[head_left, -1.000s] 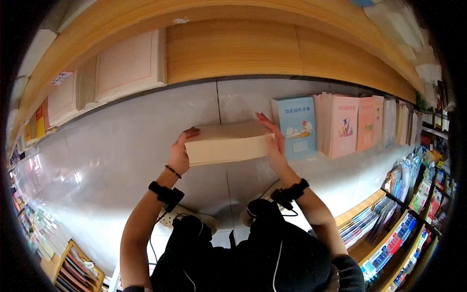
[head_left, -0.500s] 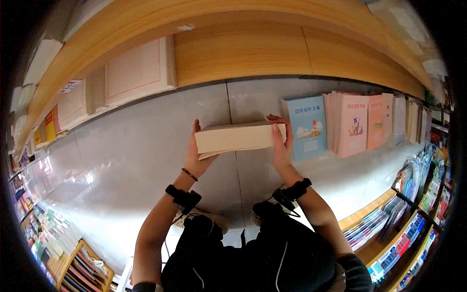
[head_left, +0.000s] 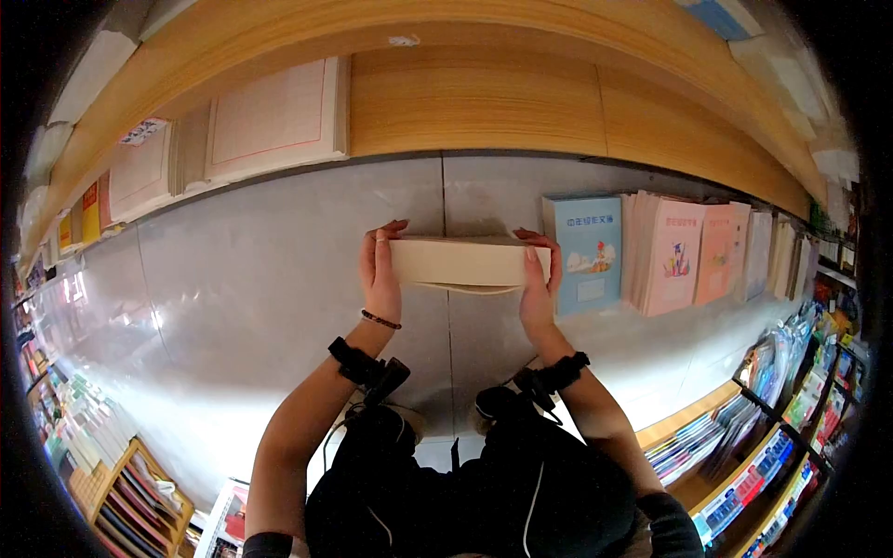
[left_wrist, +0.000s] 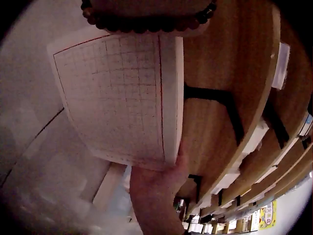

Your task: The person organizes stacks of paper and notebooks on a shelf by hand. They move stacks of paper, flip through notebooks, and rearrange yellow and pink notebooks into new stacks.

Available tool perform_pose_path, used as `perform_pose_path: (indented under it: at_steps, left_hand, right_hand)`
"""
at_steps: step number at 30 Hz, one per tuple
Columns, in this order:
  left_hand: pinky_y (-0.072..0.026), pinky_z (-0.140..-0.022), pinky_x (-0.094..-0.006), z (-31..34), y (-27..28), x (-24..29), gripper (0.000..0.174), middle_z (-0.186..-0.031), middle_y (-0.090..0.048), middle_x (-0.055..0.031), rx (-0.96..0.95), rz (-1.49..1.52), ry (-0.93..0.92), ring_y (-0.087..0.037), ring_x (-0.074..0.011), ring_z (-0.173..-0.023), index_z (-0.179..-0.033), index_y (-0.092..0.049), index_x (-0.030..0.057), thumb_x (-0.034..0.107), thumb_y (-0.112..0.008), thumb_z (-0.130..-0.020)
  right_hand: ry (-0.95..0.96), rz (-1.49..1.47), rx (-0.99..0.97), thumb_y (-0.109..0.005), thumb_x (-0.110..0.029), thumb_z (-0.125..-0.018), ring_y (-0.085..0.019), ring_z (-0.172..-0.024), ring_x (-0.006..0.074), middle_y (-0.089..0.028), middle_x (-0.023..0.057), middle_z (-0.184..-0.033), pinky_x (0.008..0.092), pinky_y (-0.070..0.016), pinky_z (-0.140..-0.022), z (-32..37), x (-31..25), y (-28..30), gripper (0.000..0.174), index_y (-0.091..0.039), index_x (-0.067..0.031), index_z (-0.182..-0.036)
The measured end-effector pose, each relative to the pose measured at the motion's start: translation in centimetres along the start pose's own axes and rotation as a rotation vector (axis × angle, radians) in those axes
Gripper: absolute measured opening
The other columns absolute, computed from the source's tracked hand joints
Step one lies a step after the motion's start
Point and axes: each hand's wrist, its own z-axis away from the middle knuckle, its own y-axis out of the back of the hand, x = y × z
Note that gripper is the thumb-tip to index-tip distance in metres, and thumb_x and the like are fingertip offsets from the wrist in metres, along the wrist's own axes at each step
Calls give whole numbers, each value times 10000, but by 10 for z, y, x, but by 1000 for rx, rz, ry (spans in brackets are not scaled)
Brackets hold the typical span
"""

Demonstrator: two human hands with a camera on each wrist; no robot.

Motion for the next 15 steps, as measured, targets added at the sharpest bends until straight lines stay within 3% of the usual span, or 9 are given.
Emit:
perform_pose_path:
  at_steps: [7,13,15]
  left_hand:
    - [-407,-765,-261,2,2,-5,389,-897,-559,-60,36,44,140,-511,-130,-821,-915,-529,10,325,-305,-953]
    - [-410,-757,-270,0,5,-11,384,-923,-564,-76,41,92,122,-510,-137,-810,-903,-528,5,305,-295,-954]
    - [-408,-779,-274,-2,9,-6,355,-955,-562,-97,-69,9,72,-514,-147,-847,-961,-515,5,316,-346,-937]
  right_hand:
    - [47,-80,7,-455,-224,-886,-460,-1081,208,-532,120,-1108,336,-312,-957,-6,8,4,223,-489,-38,-1003]
    - [17,-50,51,-458,-214,-886,-485,-1035,209,-555,118,-1042,332,-326,-938,-5,12,4,203,-504,-32,-963]
    - [7,-47,65,-462,-217,-887,-490,-1020,205,-560,114,-1023,328,-331,-929,-5,15,5,205,-507,-28,-955]
